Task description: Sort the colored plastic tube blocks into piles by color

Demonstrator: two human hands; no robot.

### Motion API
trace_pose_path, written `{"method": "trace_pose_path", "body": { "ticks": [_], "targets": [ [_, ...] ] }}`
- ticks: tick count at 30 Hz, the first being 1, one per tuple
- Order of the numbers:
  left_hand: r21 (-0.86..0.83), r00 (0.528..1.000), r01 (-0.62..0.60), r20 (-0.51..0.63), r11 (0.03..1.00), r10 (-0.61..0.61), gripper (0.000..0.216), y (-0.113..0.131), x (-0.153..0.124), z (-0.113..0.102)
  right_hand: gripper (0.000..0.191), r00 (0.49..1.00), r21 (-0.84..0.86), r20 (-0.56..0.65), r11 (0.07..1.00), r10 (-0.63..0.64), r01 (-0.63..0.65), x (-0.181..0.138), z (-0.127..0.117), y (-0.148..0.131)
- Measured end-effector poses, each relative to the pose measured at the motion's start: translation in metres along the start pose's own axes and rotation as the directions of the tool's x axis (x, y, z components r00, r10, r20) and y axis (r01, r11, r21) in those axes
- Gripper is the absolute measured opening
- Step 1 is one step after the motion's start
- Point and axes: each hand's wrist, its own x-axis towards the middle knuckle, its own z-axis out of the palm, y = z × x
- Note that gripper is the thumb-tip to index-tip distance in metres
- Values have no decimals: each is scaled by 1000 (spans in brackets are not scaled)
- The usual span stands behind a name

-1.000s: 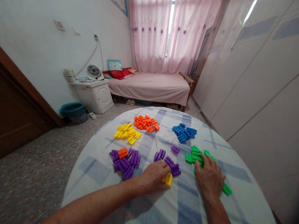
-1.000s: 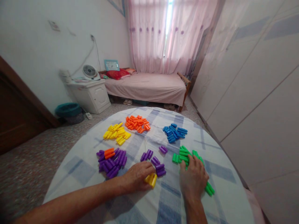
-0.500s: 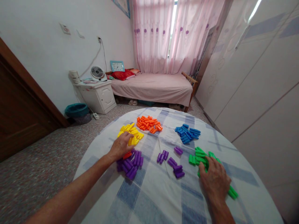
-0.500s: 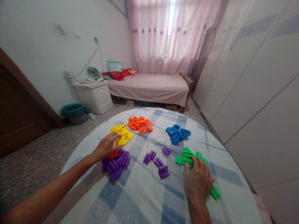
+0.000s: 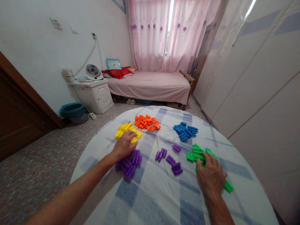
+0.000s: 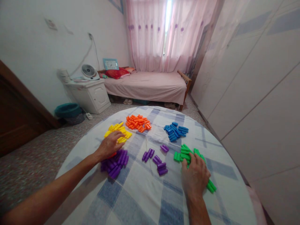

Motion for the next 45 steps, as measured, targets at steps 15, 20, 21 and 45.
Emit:
{"method": "trace_pose_path", "body": {
  "ticks": [15, 20, 21, 45],
  "targets": [
    [-76, 932, 247, 292, 966, -215, 44, -1, -59, -34, 42, 1000, -15, -13, 1000, -12, 12, 0, 3, 2],
    [-124, 936, 295, 236, 948, -260, 41, 0, -57, -27, 42, 1000, -7, 3, 1000, -19, 19, 1, 2, 2],
    [-132, 937, 297, 232, 946, -262, 41, 0, -57, -28, 42, 1000, -5, 5, 1000, -20, 20, 1, 2, 3],
    [-331, 981, -74, 145, 941, 128, 37, 86, 72, 27, 42, 1000, 13, 14, 1000, 5, -6, 0, 5, 4]
  ]
}}
